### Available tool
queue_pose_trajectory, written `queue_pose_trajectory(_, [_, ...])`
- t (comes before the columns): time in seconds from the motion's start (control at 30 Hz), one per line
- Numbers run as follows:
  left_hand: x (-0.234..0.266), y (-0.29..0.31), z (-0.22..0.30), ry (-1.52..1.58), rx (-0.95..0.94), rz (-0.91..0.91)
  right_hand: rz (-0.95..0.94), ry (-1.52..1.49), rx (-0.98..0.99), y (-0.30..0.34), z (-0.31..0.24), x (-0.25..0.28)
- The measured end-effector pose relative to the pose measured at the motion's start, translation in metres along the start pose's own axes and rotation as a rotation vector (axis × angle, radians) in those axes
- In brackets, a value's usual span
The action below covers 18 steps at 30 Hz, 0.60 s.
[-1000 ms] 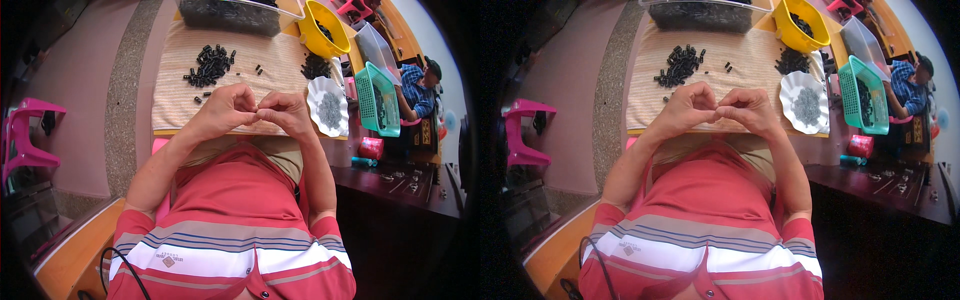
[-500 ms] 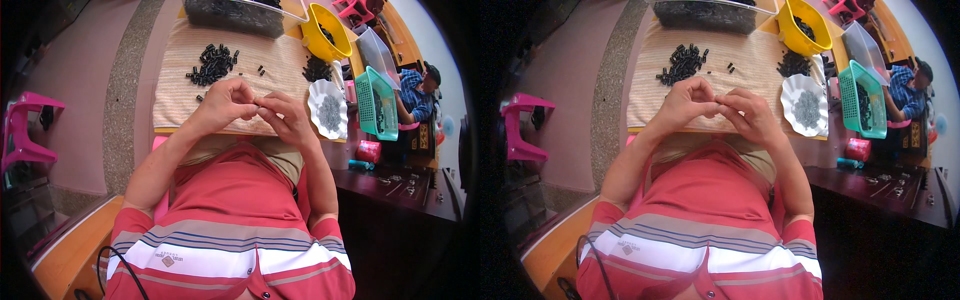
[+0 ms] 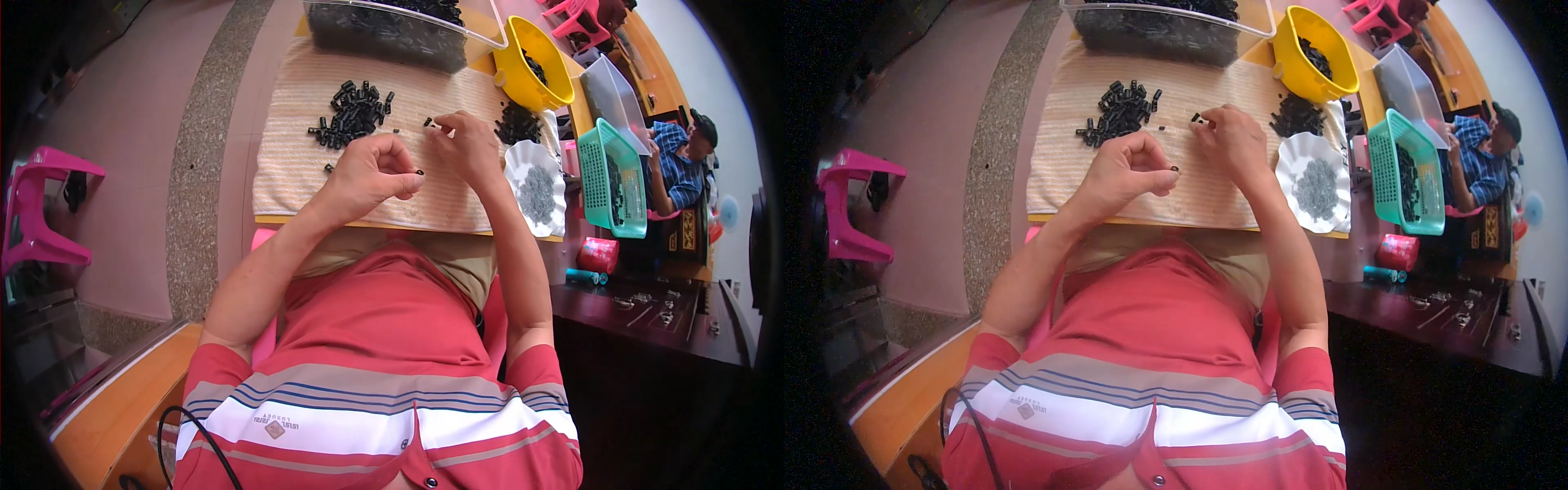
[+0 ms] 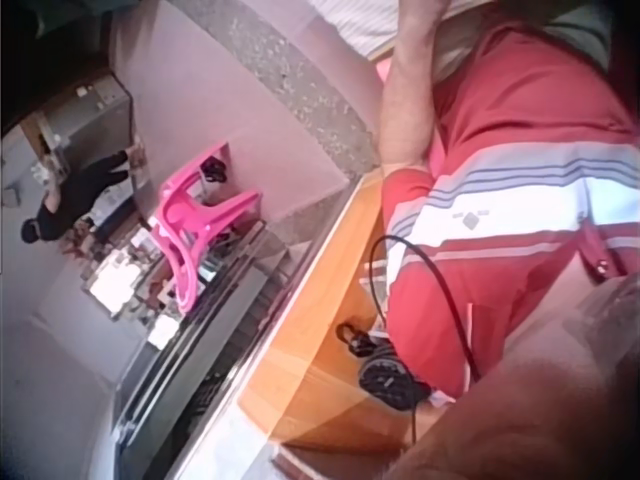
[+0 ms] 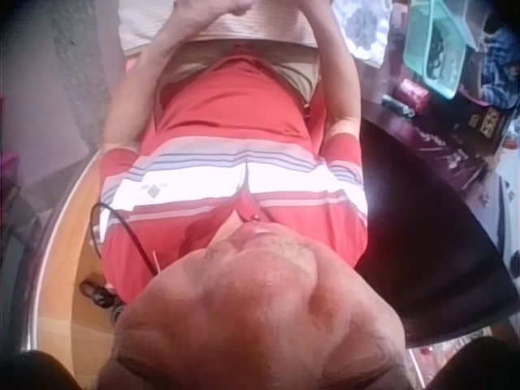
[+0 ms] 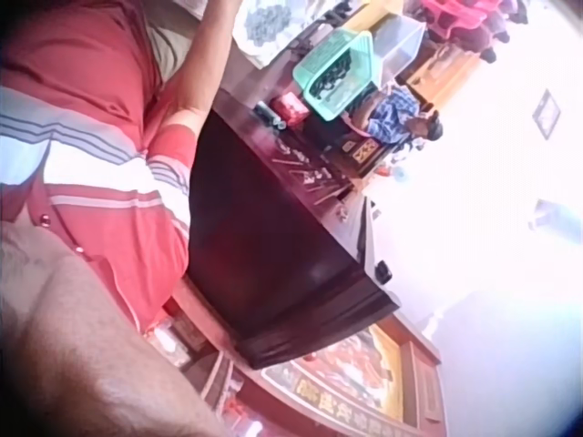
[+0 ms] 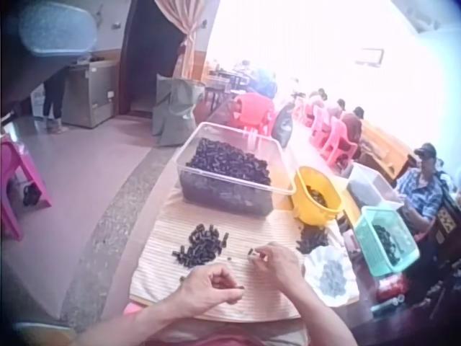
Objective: The person assembles small black plastic parts by inserting small pins into them by hand, then gathers and organizes the plastic components into piles on the cloth.
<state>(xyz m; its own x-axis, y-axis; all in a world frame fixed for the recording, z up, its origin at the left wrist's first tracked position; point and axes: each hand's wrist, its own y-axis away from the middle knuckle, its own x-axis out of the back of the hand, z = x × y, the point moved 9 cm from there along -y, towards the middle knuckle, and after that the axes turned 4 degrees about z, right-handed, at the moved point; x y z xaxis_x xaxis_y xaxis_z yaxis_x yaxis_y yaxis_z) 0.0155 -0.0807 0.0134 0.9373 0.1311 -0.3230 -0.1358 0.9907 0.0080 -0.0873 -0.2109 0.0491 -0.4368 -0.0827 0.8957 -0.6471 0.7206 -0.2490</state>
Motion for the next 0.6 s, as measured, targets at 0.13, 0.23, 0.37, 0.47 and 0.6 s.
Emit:
queue_pose_trajectory(0.13, [0.001, -0.001, 0.001, 0.004, -0.008, 0.008, -0.04, 0.092, 0.007, 0.0, -0.003, -0.01])
queue_pose_trajectory(0.23, [0.003, -0.001, 0.0, 0.011, -0.01, 0.025, -0.04, 0.128, 0.046, 0.001, -0.003, -0.013])
queue_pose_trajectory(0.37, [0.004, -0.001, 0.0, -0.012, -0.013, 0.024, -0.01, 0.13, 0.119, 0.006, -0.003, -0.013])
queue_pose_trajectory(0.47, [0.003, -0.001, 0.0, -0.011, -0.007, 0.033, 0.059, 0.069, 0.142, 0.011, 0.0, -0.007])
queue_pose_trajectory(0.6, [0.007, -0.001, -0.003, -0.022, -0.007, 0.046, 0.046, -0.422, 0.015, 0.022, 0.004, 0.004])
